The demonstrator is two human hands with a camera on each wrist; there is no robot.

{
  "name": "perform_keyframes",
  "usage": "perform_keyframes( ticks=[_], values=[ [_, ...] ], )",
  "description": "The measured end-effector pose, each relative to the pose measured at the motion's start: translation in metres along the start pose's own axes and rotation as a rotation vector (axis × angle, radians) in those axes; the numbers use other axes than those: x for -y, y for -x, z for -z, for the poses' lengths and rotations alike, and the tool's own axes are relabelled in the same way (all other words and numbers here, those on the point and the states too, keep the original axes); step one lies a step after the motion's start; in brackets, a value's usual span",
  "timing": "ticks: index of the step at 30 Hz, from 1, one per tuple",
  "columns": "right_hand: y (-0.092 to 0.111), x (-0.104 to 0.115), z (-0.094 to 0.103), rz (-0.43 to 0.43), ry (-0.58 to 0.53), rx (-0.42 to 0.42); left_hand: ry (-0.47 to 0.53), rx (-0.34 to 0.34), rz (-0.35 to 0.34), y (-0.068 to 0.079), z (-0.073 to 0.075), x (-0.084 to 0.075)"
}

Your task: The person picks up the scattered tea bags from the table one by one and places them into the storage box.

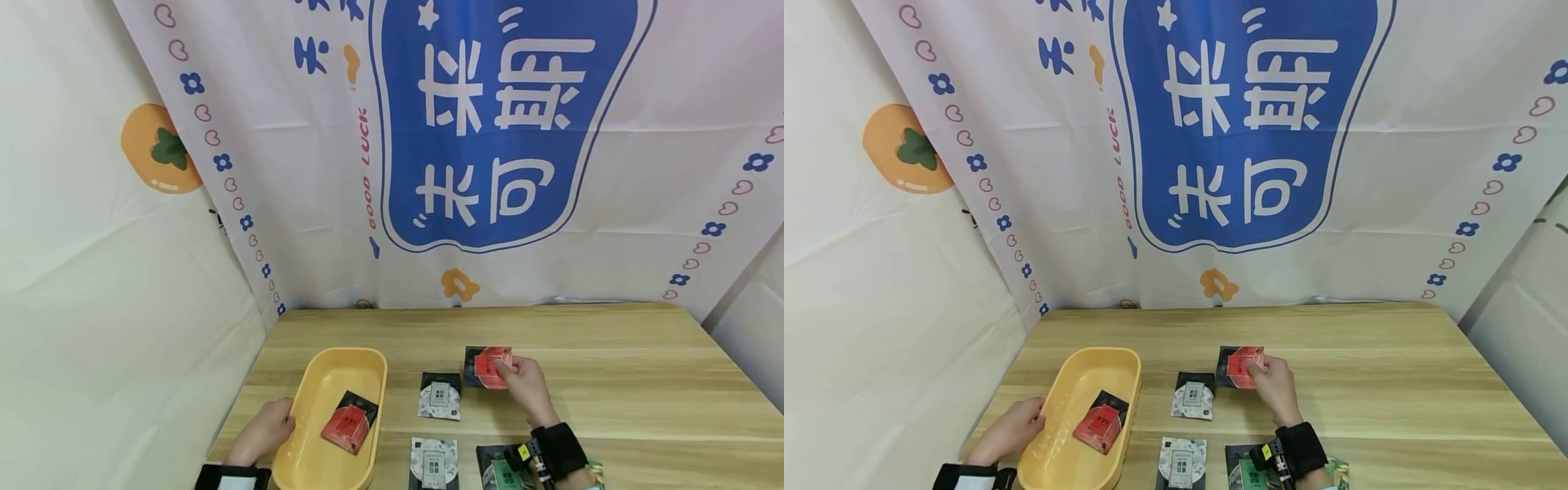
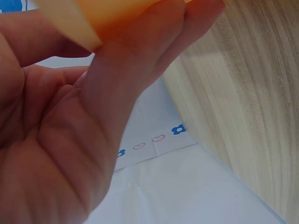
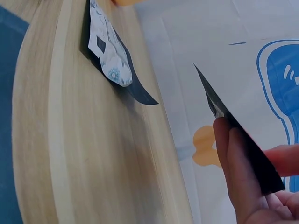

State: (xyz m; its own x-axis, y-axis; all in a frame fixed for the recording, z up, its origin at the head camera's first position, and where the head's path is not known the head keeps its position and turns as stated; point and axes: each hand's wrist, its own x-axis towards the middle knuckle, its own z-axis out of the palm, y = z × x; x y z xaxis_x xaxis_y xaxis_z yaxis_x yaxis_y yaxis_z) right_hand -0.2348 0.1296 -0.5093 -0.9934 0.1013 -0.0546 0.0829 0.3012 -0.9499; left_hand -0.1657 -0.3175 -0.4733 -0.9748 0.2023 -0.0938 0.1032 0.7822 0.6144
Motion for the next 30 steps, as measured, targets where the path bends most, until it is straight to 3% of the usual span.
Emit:
perform_keyframes(
  ticks=[18,30],
  values=[
    [0.004,0.014,-0.002,-0.007,-0.05,0.016,-0.007,-0.026,0.05,-0.003,0.0,-0.001],
    [0.011,0.018,-0.013,0.006,-0.114,0.015,0.0,-0.019,0.043,-0.001,-0.002,0.002]
  ],
)
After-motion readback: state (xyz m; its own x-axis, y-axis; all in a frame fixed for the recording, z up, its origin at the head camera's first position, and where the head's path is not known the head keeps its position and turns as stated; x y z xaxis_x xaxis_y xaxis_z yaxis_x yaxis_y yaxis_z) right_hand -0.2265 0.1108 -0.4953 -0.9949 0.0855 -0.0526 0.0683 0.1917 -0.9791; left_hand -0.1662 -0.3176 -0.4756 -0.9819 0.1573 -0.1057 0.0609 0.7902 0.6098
